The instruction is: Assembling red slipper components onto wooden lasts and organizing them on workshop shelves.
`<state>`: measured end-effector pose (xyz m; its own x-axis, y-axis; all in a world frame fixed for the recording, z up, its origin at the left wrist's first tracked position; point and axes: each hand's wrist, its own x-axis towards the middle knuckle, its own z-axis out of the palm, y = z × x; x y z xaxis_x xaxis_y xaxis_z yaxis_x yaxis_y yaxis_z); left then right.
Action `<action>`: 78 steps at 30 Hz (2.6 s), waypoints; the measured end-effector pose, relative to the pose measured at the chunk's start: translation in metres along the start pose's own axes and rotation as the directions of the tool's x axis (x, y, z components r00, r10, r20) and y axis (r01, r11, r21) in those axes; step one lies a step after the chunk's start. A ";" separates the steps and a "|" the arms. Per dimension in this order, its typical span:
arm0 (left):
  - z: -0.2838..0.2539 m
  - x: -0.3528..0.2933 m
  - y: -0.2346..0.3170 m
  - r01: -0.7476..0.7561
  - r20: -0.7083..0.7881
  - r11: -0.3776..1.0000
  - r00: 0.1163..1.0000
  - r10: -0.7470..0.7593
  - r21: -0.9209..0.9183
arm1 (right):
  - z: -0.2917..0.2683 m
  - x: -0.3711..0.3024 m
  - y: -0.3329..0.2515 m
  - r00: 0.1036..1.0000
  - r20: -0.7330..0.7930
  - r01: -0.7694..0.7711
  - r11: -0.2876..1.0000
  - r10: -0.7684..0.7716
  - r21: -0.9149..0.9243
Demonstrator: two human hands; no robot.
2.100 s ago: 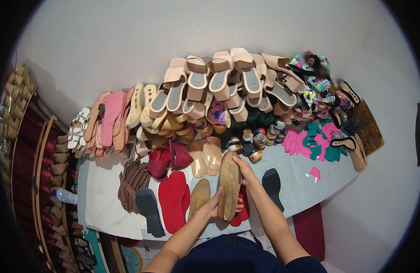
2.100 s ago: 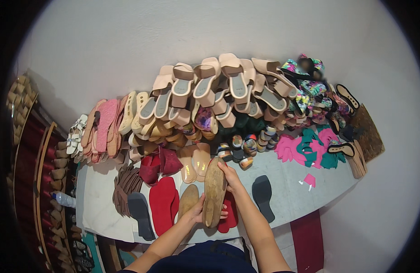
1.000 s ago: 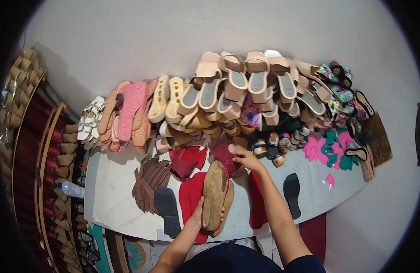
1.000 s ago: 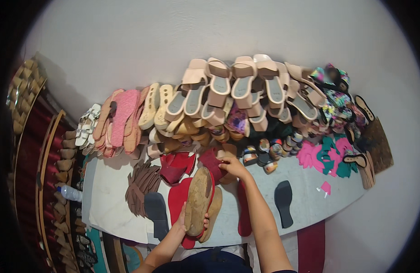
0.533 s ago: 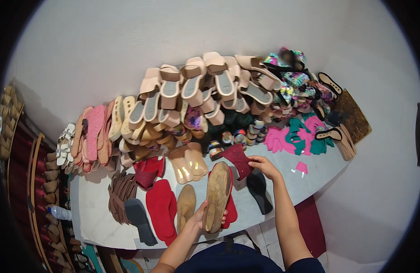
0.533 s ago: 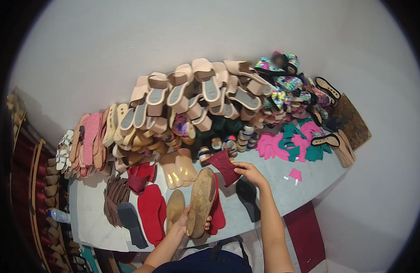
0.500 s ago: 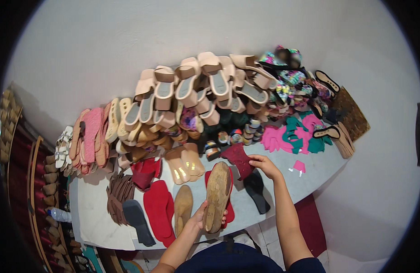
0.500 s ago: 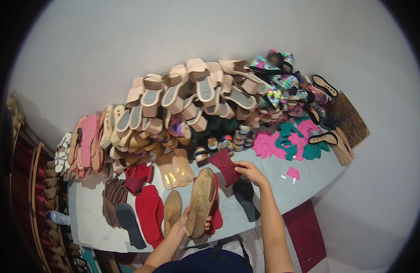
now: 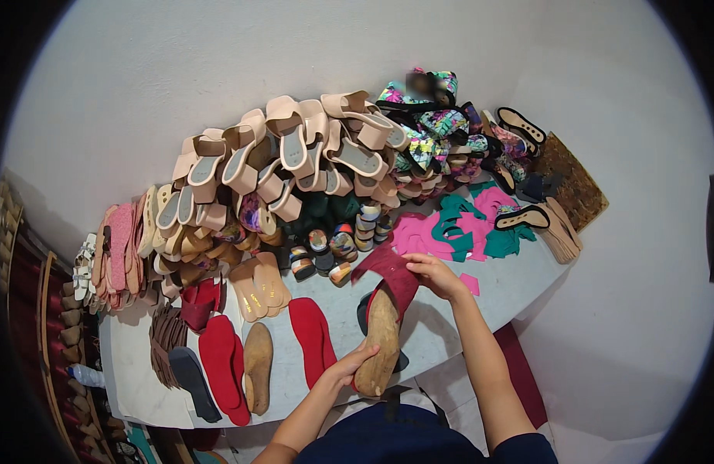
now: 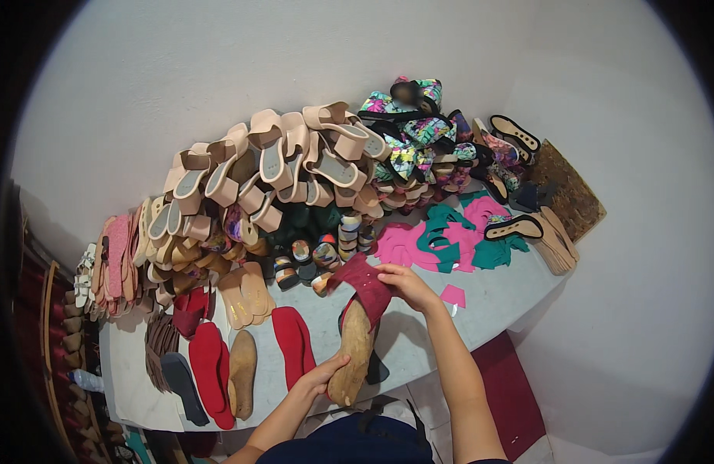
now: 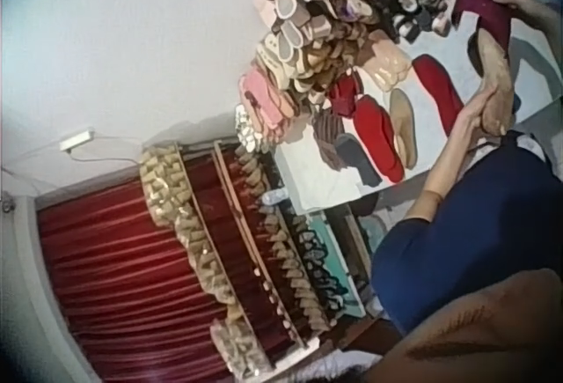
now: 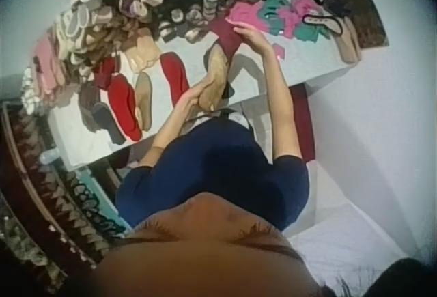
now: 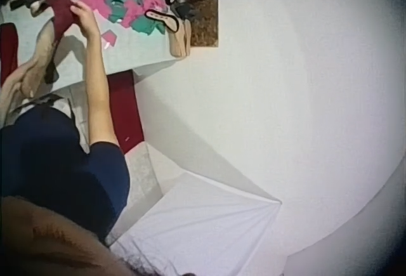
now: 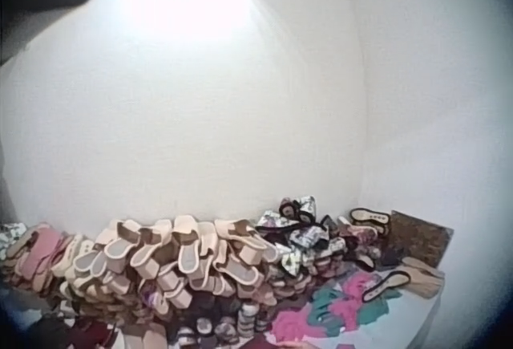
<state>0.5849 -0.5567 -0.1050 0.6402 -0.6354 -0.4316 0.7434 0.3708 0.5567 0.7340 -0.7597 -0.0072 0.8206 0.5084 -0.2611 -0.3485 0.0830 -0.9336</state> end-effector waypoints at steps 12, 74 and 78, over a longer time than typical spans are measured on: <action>0.036 0.014 0.009 -0.008 -0.002 0.992 1.000 0.008 0.128 | -0.040 -0.008 0.003 0.976 0.143 -0.137 0.975 0.163 -0.173; 0.008 0.039 0.011 0.001 0.428 0.956 0.894 0.130 -0.294 | -0.024 -0.013 0.036 0.962 -0.234 0.210 0.925 -0.138 0.318; 0.014 0.037 0.012 0.002 0.390 0.973 0.916 0.090 -0.230 | -0.015 -0.004 0.050 0.907 -0.393 0.298 0.892 -0.154 0.339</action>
<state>0.6145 -0.5849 -0.1047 0.5784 -0.8128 -0.0685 0.7693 0.5156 0.3773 0.7203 -0.7705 -0.0561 0.9755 0.1118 -0.1895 -0.2200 0.5159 -0.8279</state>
